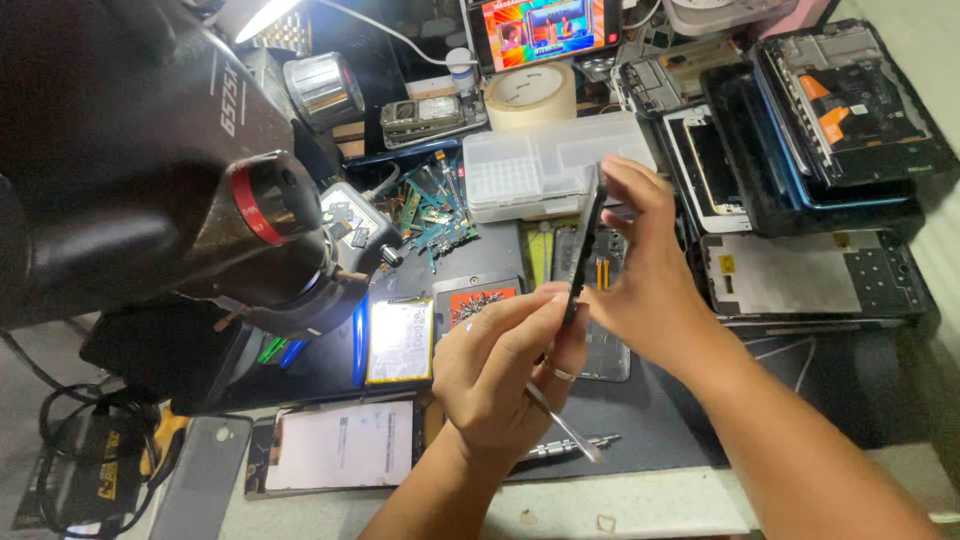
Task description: The person uses a metal spudger to pry and separate the screen assembly from the phone chassis, then removes the battery and continues to work on the internal components of a smartphone.
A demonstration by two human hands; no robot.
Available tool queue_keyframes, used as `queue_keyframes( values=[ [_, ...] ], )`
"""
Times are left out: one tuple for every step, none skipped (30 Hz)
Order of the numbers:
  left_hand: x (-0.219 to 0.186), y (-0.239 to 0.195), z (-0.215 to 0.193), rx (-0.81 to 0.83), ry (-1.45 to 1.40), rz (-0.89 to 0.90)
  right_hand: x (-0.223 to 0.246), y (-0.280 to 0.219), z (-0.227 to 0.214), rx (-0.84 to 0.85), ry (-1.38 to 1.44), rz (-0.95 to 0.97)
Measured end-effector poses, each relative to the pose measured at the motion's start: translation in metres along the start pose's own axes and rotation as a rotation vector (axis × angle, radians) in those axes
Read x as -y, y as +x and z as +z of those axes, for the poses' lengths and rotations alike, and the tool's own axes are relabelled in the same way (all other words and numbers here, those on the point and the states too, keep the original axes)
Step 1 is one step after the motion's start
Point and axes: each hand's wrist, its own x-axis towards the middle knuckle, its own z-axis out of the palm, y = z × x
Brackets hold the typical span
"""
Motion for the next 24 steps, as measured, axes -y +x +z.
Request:
queue_keyframes(
  values=[
    [-0.001, -0.001, 0.002, 0.003, -0.022, -0.026, -0.001, -0.001, 0.002, -0.017, 0.007, -0.006],
    [-0.003, -0.002, 0.003, 0.007, -0.043, -0.052, -0.003, -0.001, 0.004, -0.034, 0.016, -0.012],
    [-0.004, -0.003, 0.003, 0.010, -0.064, -0.078, -0.004, -0.002, 0.005, -0.050, 0.025, -0.019],
    [-0.005, -0.003, 0.004, 0.026, -0.098, -0.092, -0.005, -0.002, 0.005, -0.040, -0.003, 0.000],
    [-0.006, -0.003, 0.004, 0.041, -0.132, -0.106, -0.007, -0.002, 0.004, -0.029, -0.032, 0.019],
    [-0.006, -0.003, 0.005, 0.059, -0.169, -0.122, -0.009, -0.004, 0.002, -0.020, -0.062, 0.041],
    [-0.006, -0.004, 0.005, 0.043, -0.163, -0.176, -0.010, -0.004, 0.001, -0.029, 0.004, 0.100],
    [-0.006, -0.004, 0.005, 0.028, -0.159, -0.231, -0.012, -0.004, -0.001, -0.038, 0.068, 0.158],
    [-0.006, -0.005, 0.005, 0.013, -0.156, -0.286, -0.013, -0.004, -0.003, -0.047, 0.132, 0.216],
    [-0.003, -0.005, 0.003, 0.017, -0.196, -0.303, -0.015, -0.002, -0.006, -0.053, 0.339, 0.318],
    [0.000, -0.005, 0.000, 0.020, -0.236, -0.319, -0.017, 0.000, -0.010, -0.058, 0.545, 0.419],
    [0.002, -0.006, -0.002, 0.021, -0.276, -0.334, -0.018, 0.003, -0.013, -0.060, 0.753, 0.516],
    [0.003, -0.007, -0.001, -0.010, -0.404, -0.400, -0.018, 0.005, -0.015, -0.082, 0.893, 0.552],
    [0.004, -0.010, 0.000, -0.039, -0.534, -0.467, -0.018, 0.007, -0.017, -0.105, 1.034, 0.588],
    [0.005, -0.012, 0.002, -0.066, -0.666, -0.533, -0.019, 0.008, -0.019, -0.128, 1.175, 0.623],
    [0.007, -0.014, 0.004, -0.057, -0.585, -0.495, -0.020, 0.009, -0.019, -0.126, 1.203, 0.591],
    [0.009, -0.015, 0.007, -0.049, -0.504, -0.458, -0.021, 0.009, -0.017, -0.125, 1.231, 0.558],
    [0.010, -0.018, 0.010, -0.040, -0.421, -0.425, -0.022, 0.006, -0.015, -0.123, 1.260, 0.531],
    [0.011, -0.021, 0.011, 0.002, -0.435, -0.482, -0.023, 0.004, -0.014, -0.111, 1.256, 0.492],
    [0.011, -0.022, 0.011, 0.042, -0.446, -0.539, -0.024, 0.003, -0.011, -0.096, 1.252, 0.454],
    [0.011, -0.022, 0.010, 0.083, -0.457, -0.596, -0.024, 0.001, -0.010, -0.080, 1.249, 0.416],
    [0.012, -0.022, 0.010, 0.078, -0.435, -0.551, -0.025, 0.001, -0.009, -0.054, 1.244, 0.371],
    [0.013, -0.020, 0.008, 0.074, -0.413, -0.505, -0.025, 0.001, -0.010, -0.029, 1.238, 0.325],
    [0.013, -0.018, 0.008, 0.071, -0.391, -0.462, -0.025, 0.000, -0.011, -0.005, 1.232, 0.282]
  ],
)
